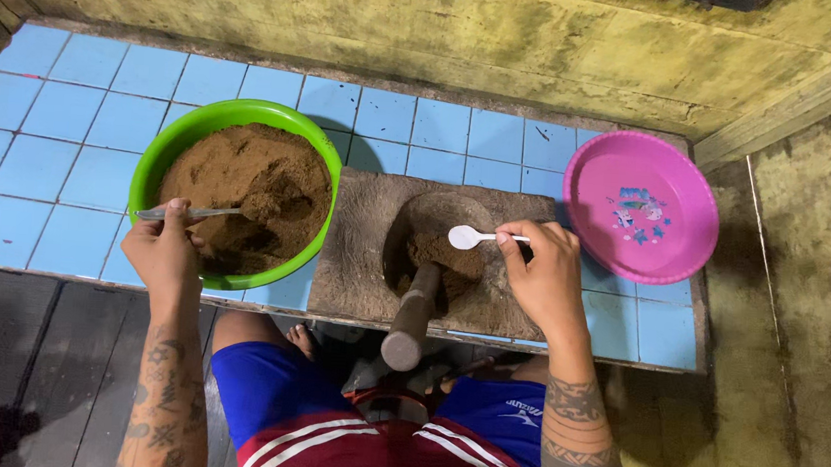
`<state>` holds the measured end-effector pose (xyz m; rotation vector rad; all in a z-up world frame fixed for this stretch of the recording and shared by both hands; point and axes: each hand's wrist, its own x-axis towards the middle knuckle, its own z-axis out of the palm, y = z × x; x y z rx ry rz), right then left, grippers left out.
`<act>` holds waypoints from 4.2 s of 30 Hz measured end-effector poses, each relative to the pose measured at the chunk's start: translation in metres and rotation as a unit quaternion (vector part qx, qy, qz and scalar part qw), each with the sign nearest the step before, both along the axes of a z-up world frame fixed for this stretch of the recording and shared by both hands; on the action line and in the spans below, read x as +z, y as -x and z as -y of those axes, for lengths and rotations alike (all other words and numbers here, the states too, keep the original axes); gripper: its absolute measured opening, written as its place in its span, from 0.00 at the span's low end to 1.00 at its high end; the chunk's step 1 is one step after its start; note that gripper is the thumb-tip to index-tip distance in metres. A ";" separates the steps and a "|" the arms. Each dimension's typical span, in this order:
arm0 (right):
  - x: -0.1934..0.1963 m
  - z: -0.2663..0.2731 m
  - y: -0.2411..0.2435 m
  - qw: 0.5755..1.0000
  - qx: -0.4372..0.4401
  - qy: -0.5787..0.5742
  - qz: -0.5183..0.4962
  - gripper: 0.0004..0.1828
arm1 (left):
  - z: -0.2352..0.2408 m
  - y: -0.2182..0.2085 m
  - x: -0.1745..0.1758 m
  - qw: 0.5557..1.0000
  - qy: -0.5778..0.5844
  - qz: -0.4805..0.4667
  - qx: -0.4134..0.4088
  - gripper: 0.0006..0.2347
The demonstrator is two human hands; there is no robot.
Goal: The person scoops brown powder from a green bowl into a stone mortar using a metal spoon and grinds it with a pestle. They repeatedly add more powder and grind, occasionally using a small white plastic spoon to scrape the sides of the mortar.
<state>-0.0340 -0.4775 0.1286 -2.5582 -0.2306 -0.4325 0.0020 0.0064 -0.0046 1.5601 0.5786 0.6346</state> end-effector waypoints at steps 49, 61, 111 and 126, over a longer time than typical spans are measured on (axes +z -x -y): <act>0.006 -0.004 0.003 0.999 0.011 -0.007 0.029 0.04 | 0.207 0.028 0.165 0.881 -0.276 0.181 -0.340 0.02; 0.001 -0.001 0.001 0.999 0.024 -0.005 0.035 0.03 | 0.127 0.014 0.131 0.976 -0.074 0.150 -0.143 0.06; 0.007 -0.005 0.001 1.000 0.009 0.002 -0.006 0.07 | 0.030 0.020 0.036 0.998 -0.058 -0.029 0.018 0.09; 0.004 -0.005 0.002 1.000 0.013 0.004 0.003 0.09 | 0.061 0.015 0.129 0.996 -0.074 0.022 -0.044 0.11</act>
